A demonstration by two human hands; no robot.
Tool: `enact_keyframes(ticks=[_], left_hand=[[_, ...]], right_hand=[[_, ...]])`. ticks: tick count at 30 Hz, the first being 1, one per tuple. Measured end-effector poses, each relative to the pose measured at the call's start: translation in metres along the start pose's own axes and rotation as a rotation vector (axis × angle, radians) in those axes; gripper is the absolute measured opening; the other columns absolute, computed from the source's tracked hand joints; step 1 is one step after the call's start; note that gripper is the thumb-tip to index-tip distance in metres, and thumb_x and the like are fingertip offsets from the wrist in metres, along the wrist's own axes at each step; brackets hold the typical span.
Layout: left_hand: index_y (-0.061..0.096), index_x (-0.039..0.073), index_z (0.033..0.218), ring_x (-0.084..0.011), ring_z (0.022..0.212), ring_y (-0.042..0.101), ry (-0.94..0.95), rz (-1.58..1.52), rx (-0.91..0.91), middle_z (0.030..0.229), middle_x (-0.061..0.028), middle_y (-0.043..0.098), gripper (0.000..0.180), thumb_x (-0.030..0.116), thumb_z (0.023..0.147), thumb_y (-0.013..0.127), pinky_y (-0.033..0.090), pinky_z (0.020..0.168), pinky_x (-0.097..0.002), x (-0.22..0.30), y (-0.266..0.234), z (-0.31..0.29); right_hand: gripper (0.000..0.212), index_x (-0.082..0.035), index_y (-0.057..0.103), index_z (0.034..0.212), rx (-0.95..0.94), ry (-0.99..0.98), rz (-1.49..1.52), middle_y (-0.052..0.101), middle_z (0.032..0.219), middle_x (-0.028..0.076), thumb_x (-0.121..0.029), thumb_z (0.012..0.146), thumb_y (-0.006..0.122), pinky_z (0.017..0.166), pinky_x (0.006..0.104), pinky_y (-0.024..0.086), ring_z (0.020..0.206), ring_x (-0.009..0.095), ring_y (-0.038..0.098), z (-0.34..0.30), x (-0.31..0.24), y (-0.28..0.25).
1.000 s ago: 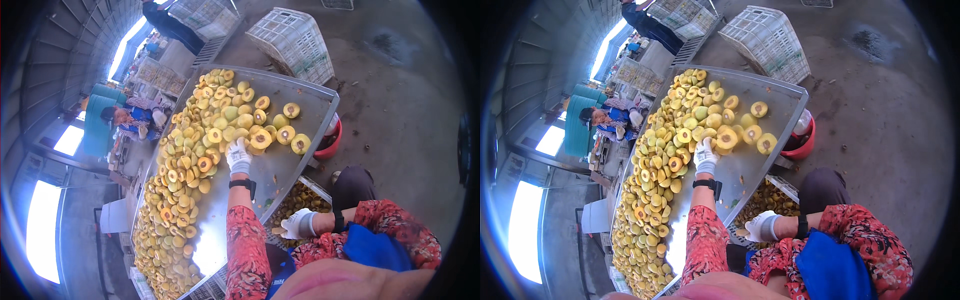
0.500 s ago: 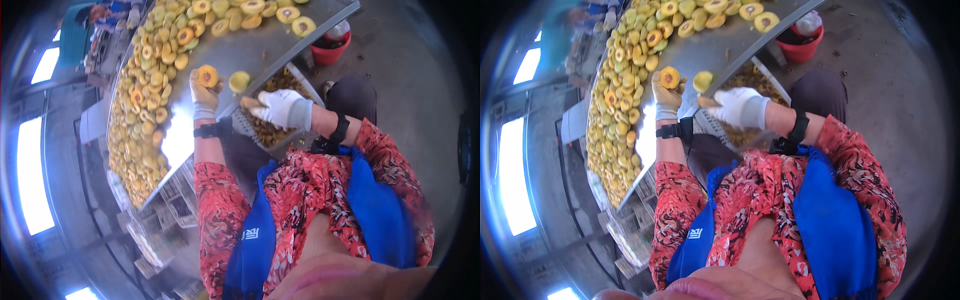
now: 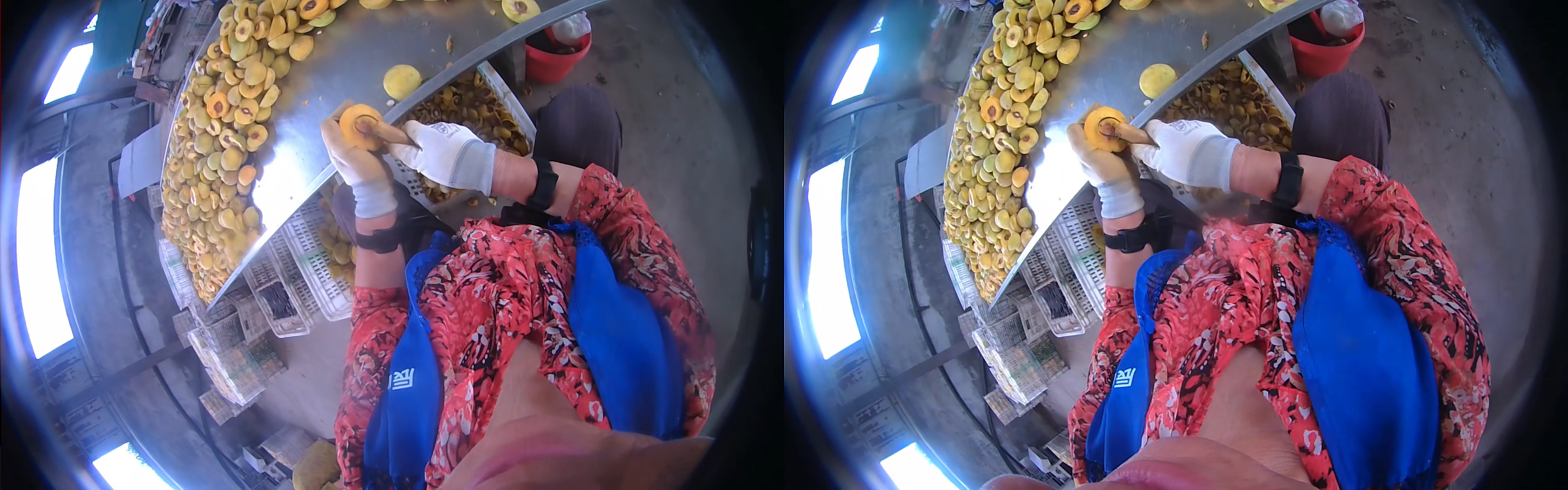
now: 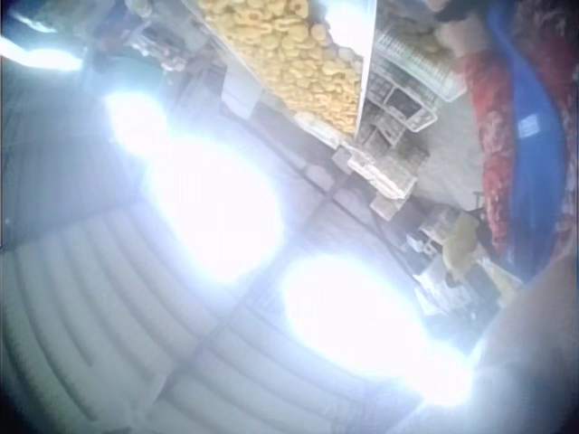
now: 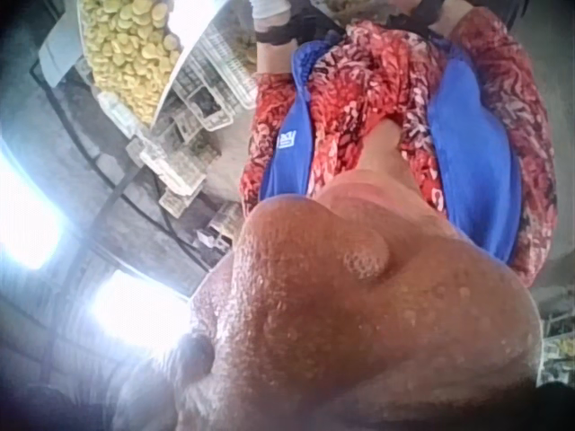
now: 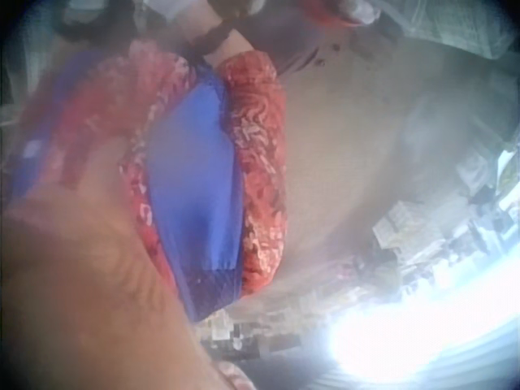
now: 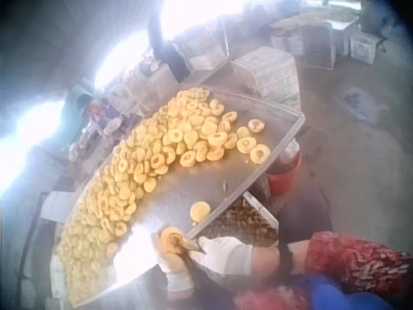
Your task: The person is halving apricots and using a handheld wooden tool to remove the pits at a processing facility.
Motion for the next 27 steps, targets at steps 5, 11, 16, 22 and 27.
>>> enact_keyframes(ticks=[5, 11, 16, 22, 27], left_hand=[[0.055, -0.002, 0.106, -0.0198, 0.086, 0.055, 0.079, 0.171, 0.096, 0.097, -0.0111, 0.056, 0.044, 0.038, 0.096, 0.038, 0.048, 0.078, -0.0318, -0.016, -0.003, -0.001], [0.055, -0.002, 0.105, -0.0206, 0.089, 0.054, 0.131, 0.301, 0.114, 0.099, -0.0115, 0.055, 0.041, 0.035, 0.096, 0.040, 0.049, 0.077, -0.0326, -0.026, -0.008, -0.006], [0.052, 0.000, 0.115, -0.0232, 0.095, 0.055, -0.018, 0.248, 0.040, 0.108, -0.0124, 0.055, 0.041, 0.034, 0.096, 0.041, 0.049, 0.083, -0.0350, -0.020, -0.011, -0.007], [0.037, 0.007, 0.138, -0.0250, 0.107, 0.056, -0.219, -0.206, -0.321, 0.116, -0.0126, 0.056, 0.055, 0.044, 0.097, 0.044, 0.049, 0.090, -0.0395, -0.010, -0.006, -0.020], [0.048, 0.010, 0.130, -0.0141, 0.066, 0.057, -0.227, -0.109, -0.140, 0.102, -0.0078, 0.061, 0.062, 0.060, 0.094, 0.039, 0.044, 0.048, -0.0206, -0.018, -0.005, -0.015]], right_hand=[[0.042, 0.001, 0.055, 0.096, -0.292, 0.263, 0.234, 0.065, 0.076, 0.020, -0.041, 0.095, 0.049, 0.067, 0.0417, 0.050, 0.069, 0.035, 0.066, 0.000, -0.006, -0.015], [0.041, -0.001, 0.055, 0.099, -0.266, 0.192, 0.030, 0.067, 0.082, 0.020, -0.041, 0.095, 0.048, 0.070, 0.0425, 0.051, 0.077, 0.036, 0.066, 0.000, 0.016, -0.002], [0.041, -0.003, 0.055, 0.104, -0.135, 0.022, -0.282, 0.067, 0.091, 0.021, -0.042, 0.095, 0.047, 0.074, 0.0451, 0.050, 0.089, 0.039, 0.064, 0.006, 0.013, -0.019], [0.044, -0.004, 0.059, 0.096, -0.426, 0.467, 0.651, 0.048, 0.053, 0.001, -0.047, 0.095, 0.049, 0.034, 0.0248, 0.034, 0.036, 0.010, 0.043, 0.009, 0.036, -0.013], [0.042, -0.004, 0.060, 0.092, -0.416, 0.473, 0.810, 0.046, 0.050, 0.000, -0.045, 0.094, 0.053, 0.030, 0.0238, 0.030, 0.032, 0.010, 0.040, 0.004, 0.030, -0.007]])
Point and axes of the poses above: each hand's wrist, its own z-axis towards the middle knuckle, its own y-axis out of the palm, x = y × z, the point moved 2 cm from there along z, towards the middle knuckle
